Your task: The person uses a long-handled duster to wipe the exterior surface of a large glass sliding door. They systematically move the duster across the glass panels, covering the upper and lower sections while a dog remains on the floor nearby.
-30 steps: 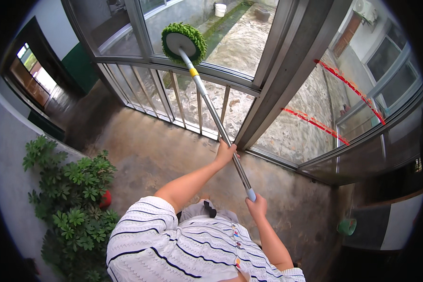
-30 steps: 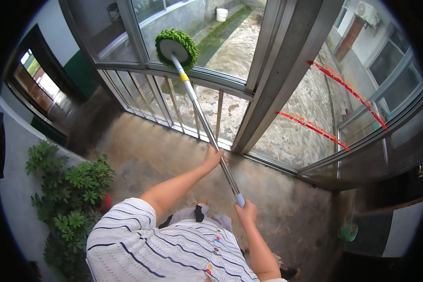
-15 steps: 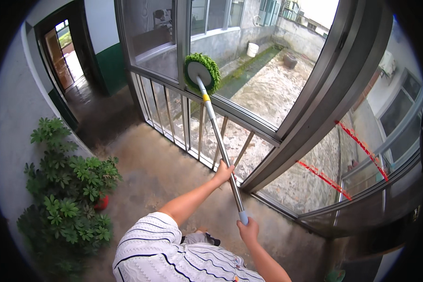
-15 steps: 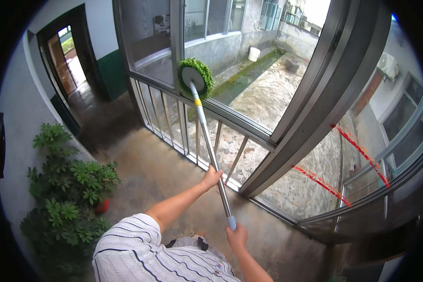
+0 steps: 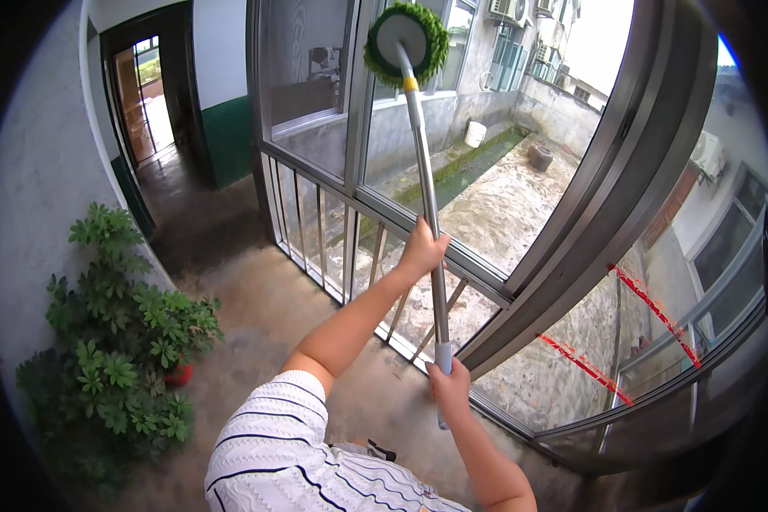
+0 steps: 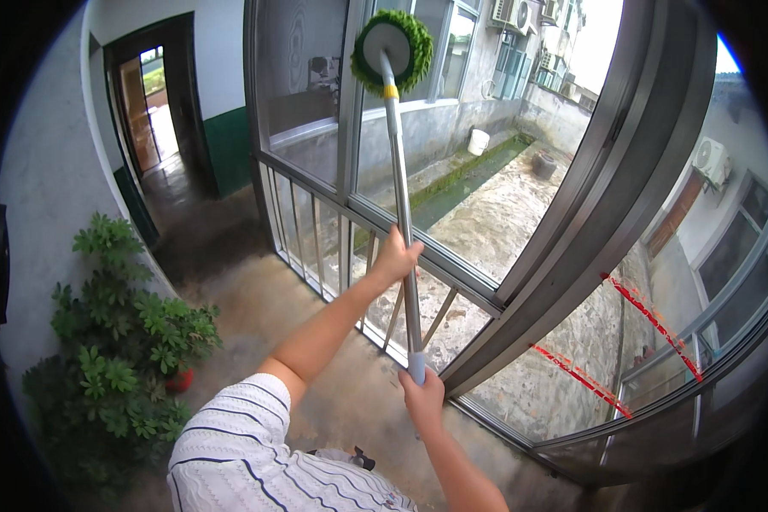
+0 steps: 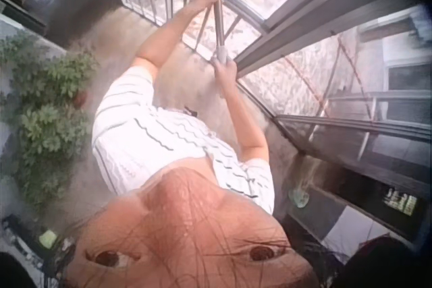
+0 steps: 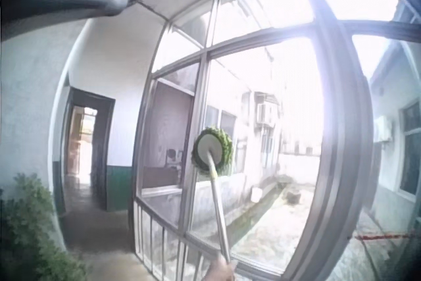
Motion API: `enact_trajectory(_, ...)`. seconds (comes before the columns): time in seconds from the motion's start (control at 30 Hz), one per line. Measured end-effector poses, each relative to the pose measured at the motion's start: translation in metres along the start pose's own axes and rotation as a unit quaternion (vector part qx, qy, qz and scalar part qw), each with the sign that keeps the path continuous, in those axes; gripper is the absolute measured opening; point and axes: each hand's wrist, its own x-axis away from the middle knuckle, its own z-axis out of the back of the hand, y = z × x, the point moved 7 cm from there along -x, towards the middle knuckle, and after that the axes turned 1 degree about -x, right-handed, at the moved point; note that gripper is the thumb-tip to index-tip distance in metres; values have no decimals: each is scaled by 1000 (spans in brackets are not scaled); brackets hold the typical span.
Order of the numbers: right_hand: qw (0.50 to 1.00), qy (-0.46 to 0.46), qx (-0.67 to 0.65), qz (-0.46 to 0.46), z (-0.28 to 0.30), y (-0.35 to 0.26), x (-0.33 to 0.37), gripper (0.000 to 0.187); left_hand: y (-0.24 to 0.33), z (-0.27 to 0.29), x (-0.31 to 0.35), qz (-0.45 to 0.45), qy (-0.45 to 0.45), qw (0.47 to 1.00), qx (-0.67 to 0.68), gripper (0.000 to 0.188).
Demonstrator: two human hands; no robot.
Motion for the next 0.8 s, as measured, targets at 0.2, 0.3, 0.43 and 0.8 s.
enact_trajectory(0.2,981,-138,-102,86,-8,-91,-25,19,102,11,-61,-30,1,1000,-6,32)
enact_trajectory(0.3,978,-139,-120,103,-3,-129,-9,20,132,19,-69,-51,-14,998,32,31)
enact_trajectory(0.43,991,-77,-19,108,1,-126,-7,15,140,21,-61,-52,-3,998,31,33)
enact_trajectory(0.8,977,-106,-130,132,-65,-142,-50,15,157,56,-110,-105,-2,994,-32,33)
